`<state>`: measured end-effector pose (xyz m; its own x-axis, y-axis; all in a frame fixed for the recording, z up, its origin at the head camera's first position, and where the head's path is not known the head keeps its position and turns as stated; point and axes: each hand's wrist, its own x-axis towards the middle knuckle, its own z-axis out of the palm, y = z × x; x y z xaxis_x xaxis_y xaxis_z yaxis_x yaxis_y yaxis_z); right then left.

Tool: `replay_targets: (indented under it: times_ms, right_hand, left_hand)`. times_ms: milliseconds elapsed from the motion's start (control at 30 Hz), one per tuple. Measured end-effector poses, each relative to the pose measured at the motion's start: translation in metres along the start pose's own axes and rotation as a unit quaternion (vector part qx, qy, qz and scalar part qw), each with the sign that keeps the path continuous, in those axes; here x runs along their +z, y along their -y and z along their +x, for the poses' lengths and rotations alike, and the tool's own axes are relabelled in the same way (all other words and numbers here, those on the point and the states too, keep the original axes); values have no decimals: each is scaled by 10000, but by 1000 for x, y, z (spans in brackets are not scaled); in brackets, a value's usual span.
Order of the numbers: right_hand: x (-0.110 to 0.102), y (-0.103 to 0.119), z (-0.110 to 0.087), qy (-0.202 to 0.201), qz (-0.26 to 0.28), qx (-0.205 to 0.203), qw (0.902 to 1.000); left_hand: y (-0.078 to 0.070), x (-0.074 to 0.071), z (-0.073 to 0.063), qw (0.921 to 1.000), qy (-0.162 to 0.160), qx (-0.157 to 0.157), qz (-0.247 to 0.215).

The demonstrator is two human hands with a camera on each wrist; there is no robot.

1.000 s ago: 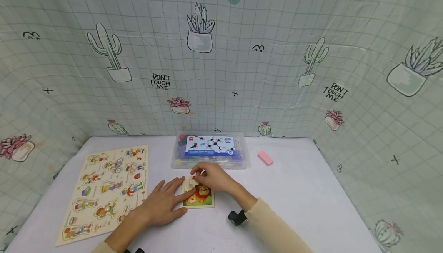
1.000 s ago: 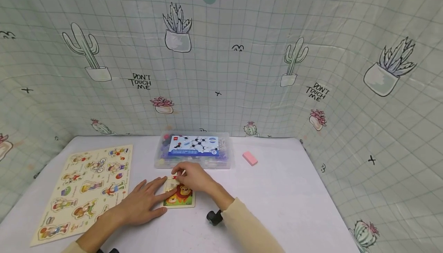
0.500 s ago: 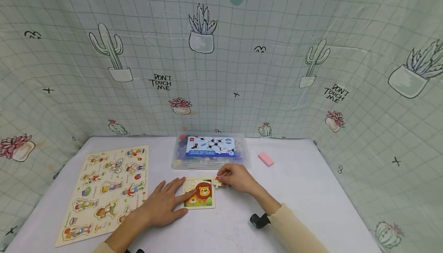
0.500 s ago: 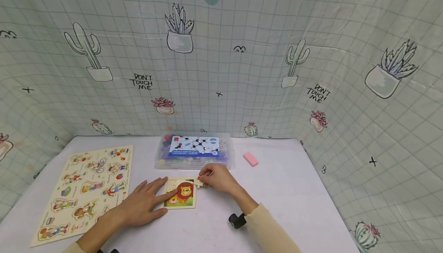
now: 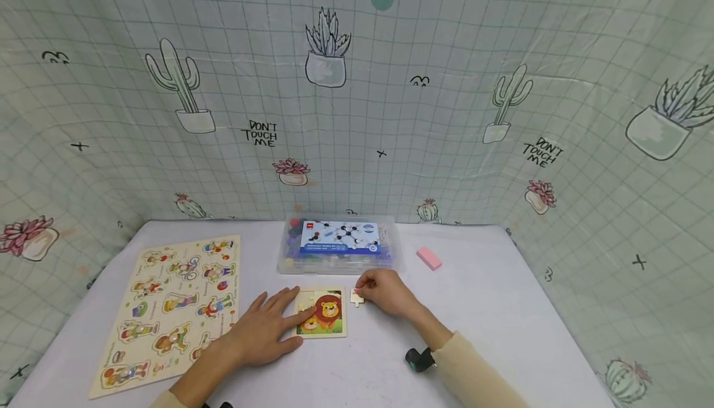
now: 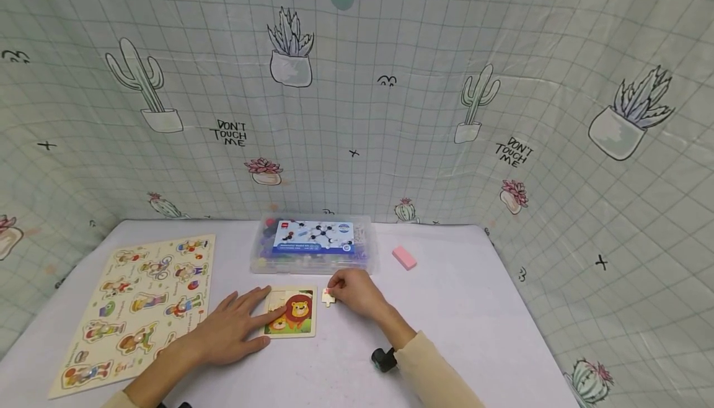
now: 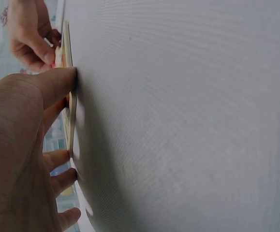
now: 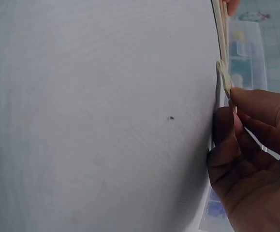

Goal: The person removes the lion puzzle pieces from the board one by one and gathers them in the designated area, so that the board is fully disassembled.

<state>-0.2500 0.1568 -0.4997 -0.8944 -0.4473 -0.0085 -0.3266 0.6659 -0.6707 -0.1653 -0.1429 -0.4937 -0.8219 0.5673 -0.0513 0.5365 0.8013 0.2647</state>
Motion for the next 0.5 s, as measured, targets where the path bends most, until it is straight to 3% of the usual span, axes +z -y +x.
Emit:
replay_targets:
  times_ms: [500]
  right_hand:
    - [5, 0, 1, -147, -288, -51, 9995]
  left_hand:
    - [0, 1, 0, 10000, -28, -14, 81]
